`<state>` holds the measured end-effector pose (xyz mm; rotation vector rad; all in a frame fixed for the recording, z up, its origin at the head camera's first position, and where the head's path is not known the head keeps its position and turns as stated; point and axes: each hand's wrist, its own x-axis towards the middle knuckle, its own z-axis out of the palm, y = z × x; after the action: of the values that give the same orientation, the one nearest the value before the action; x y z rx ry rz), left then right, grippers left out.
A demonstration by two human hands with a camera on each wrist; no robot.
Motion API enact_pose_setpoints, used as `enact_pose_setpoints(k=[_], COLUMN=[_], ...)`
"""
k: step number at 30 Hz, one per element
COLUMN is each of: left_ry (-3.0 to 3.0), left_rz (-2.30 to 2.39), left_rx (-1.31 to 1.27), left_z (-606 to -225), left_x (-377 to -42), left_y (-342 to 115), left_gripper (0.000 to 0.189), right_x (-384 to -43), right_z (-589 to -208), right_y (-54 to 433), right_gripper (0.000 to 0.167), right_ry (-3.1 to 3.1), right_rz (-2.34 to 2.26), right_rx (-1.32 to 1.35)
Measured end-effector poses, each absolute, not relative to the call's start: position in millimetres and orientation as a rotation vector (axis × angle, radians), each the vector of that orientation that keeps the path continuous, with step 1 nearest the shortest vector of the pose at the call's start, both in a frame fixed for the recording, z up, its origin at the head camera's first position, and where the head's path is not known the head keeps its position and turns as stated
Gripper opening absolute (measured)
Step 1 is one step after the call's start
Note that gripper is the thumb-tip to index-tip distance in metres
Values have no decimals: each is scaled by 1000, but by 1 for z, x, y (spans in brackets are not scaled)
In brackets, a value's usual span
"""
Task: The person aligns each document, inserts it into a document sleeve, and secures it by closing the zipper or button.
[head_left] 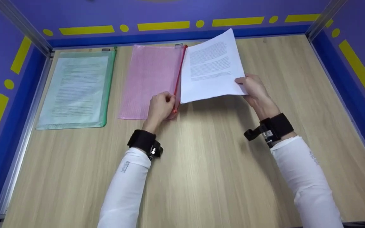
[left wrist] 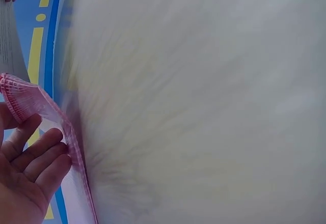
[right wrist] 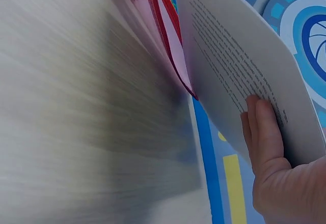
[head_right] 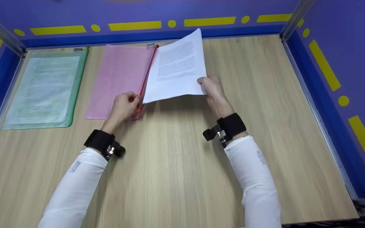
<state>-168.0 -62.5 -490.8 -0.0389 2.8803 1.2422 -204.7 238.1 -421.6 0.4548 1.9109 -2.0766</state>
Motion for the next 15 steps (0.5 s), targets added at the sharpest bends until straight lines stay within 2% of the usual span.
enact_pose_setpoints(k=[15], left_ry=[2920], left_rz=[1273], left_rx=[-32], left_z=[-487], left_x=[-166], left_y=[-64], left_gripper=[25], right_x=[-203], right_z=[-430], right_y=[216], right_gripper=[46], right_ry=[1879], right_rz=[-2109], right_rx=[658])
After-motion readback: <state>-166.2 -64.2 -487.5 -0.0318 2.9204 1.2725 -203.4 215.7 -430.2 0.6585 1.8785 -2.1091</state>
